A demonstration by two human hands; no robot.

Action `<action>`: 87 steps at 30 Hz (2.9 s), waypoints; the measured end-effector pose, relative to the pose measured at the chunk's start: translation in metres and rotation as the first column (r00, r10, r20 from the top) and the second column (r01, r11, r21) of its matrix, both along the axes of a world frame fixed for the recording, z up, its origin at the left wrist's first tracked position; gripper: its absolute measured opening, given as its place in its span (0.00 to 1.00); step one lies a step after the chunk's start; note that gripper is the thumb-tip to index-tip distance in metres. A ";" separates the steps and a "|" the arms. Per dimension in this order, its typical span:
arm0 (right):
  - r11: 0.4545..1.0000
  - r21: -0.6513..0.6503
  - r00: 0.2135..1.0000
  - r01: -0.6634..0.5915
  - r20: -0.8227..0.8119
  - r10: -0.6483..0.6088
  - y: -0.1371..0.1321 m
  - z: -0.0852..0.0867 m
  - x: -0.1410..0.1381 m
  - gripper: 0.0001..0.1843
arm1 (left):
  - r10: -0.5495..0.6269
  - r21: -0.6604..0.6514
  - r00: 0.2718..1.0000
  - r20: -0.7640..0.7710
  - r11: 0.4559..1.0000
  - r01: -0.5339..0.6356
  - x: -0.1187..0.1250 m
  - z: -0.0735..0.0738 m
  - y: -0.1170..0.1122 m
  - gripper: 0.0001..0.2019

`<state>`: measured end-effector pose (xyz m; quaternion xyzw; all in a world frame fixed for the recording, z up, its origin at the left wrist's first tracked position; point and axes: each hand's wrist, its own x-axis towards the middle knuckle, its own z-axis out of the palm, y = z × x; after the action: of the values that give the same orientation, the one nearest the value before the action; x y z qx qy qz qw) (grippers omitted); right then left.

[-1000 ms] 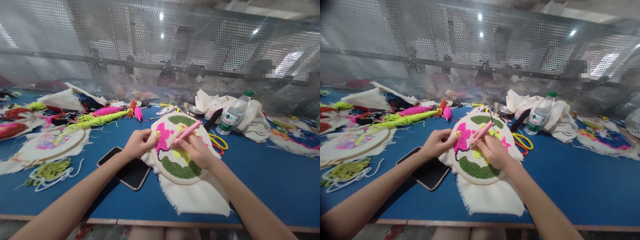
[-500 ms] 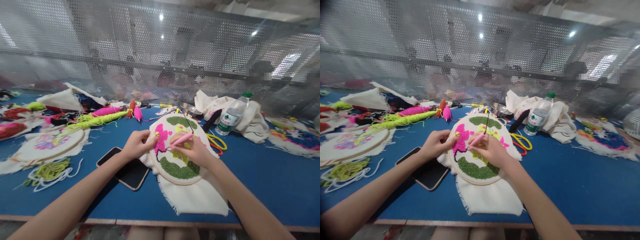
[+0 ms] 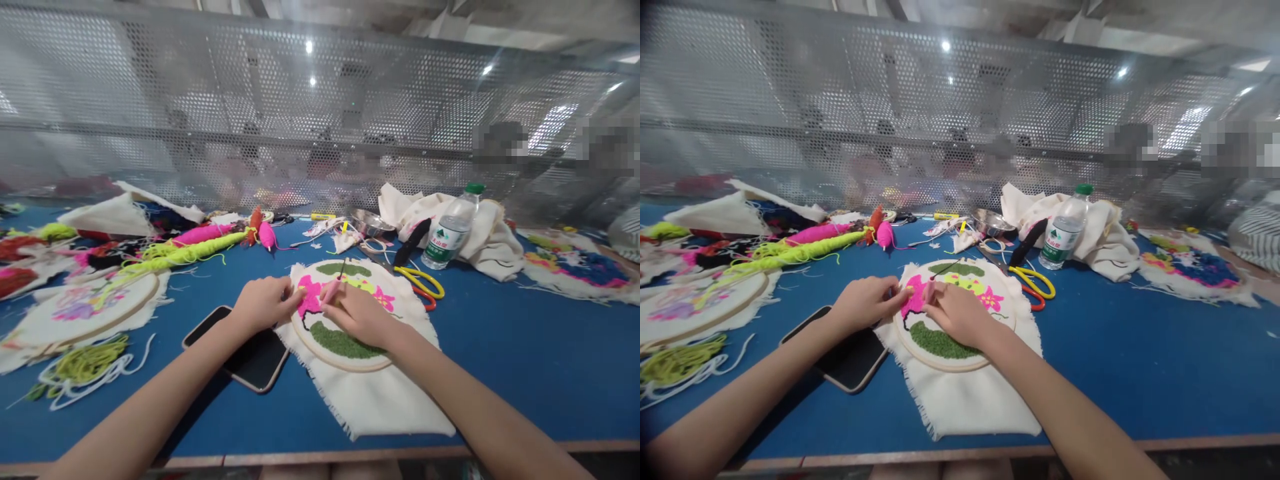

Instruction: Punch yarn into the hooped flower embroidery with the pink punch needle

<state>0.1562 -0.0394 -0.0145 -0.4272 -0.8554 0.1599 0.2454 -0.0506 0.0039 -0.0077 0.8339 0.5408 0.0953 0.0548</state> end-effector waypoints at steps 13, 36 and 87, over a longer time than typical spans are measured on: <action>1.000 -0.028 0.999 0.003 -0.036 -0.004 -0.002 -0.006 -0.008 0.05 | -0.604 0.441 0.764 0.225 0.762 0.473 0.016 0.005 -0.027 0.10; 0.788 -0.603 0.458 -0.124 -0.739 -0.494 0.139 0.103 -0.012 0.10 | -0.530 0.284 0.760 0.376 0.847 0.450 0.014 0.004 -0.035 0.07; 0.926 -0.336 0.944 0.171 0.326 -0.056 0.164 0.002 0.003 0.16 | -0.444 0.215 0.768 0.461 0.896 0.389 0.012 0.009 -0.032 0.06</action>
<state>0.1591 0.1251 -0.0129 -0.5340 -0.8129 0.2299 0.0346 -0.0384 -0.0286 0.0013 0.8811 0.3035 0.3214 0.1677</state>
